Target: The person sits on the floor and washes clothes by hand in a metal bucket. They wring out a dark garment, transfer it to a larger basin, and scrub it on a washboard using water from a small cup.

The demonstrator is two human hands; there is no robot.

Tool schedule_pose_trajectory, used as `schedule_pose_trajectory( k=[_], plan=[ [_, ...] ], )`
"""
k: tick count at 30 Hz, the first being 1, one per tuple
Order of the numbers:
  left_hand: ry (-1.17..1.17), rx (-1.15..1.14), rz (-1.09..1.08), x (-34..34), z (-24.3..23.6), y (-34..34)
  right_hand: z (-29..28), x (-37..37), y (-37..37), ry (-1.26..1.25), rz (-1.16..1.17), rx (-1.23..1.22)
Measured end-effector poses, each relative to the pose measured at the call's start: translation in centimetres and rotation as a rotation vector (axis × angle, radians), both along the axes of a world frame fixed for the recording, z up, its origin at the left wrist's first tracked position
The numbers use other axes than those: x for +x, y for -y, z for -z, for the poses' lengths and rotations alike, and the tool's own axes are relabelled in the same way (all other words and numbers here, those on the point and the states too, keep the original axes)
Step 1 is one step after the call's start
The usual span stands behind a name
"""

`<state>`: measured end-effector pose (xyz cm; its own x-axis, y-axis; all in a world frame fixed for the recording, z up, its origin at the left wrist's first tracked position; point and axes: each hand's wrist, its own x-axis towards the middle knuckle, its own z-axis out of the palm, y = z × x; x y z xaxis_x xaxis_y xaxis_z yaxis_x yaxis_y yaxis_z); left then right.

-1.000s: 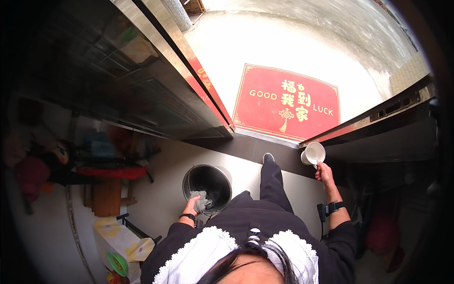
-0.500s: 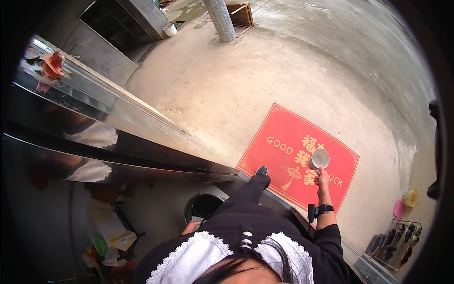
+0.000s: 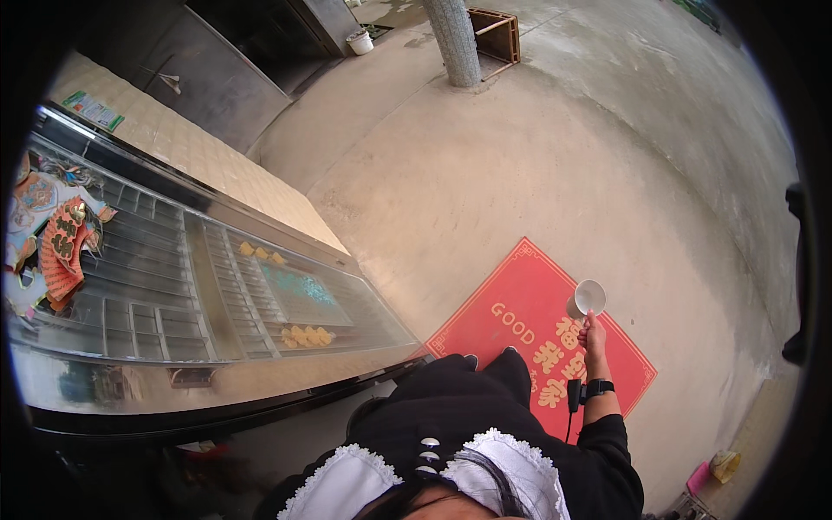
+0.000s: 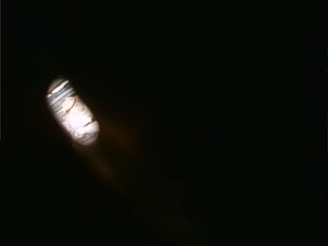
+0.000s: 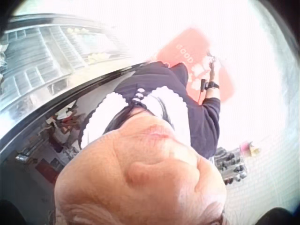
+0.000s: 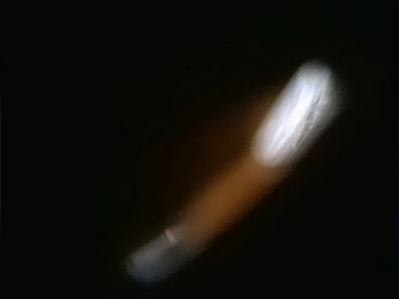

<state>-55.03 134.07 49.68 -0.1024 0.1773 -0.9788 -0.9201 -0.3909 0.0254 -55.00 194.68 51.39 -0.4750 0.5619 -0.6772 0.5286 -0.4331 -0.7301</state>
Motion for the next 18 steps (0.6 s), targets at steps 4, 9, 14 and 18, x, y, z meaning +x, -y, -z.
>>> schedule_pose_trajectory(
  k=[4, 9, 14, 18],
  plan=[
    [-0.021, 0.000, -0.035, -3.0, -0.2, -5.3, 0.2, -3.6, -5.1, -0.020, -0.091, 0.008],
    [-0.024, 0.015, -0.101, -6.6, -0.2, -9.4, 0.5, -7.7, -10.4, 0.066, -0.130, 0.074],
    [-0.022, 0.039, -0.183, -12.1, 1.4, -12.2, 2.4, -15.1, -14.3, 0.115, -0.182, 0.029],
    [0.013, 0.056, -0.231, -19.4, 4.2, -14.1, 4.0, -23.9, -16.5, 0.184, -0.231, 0.033]
  ],
)
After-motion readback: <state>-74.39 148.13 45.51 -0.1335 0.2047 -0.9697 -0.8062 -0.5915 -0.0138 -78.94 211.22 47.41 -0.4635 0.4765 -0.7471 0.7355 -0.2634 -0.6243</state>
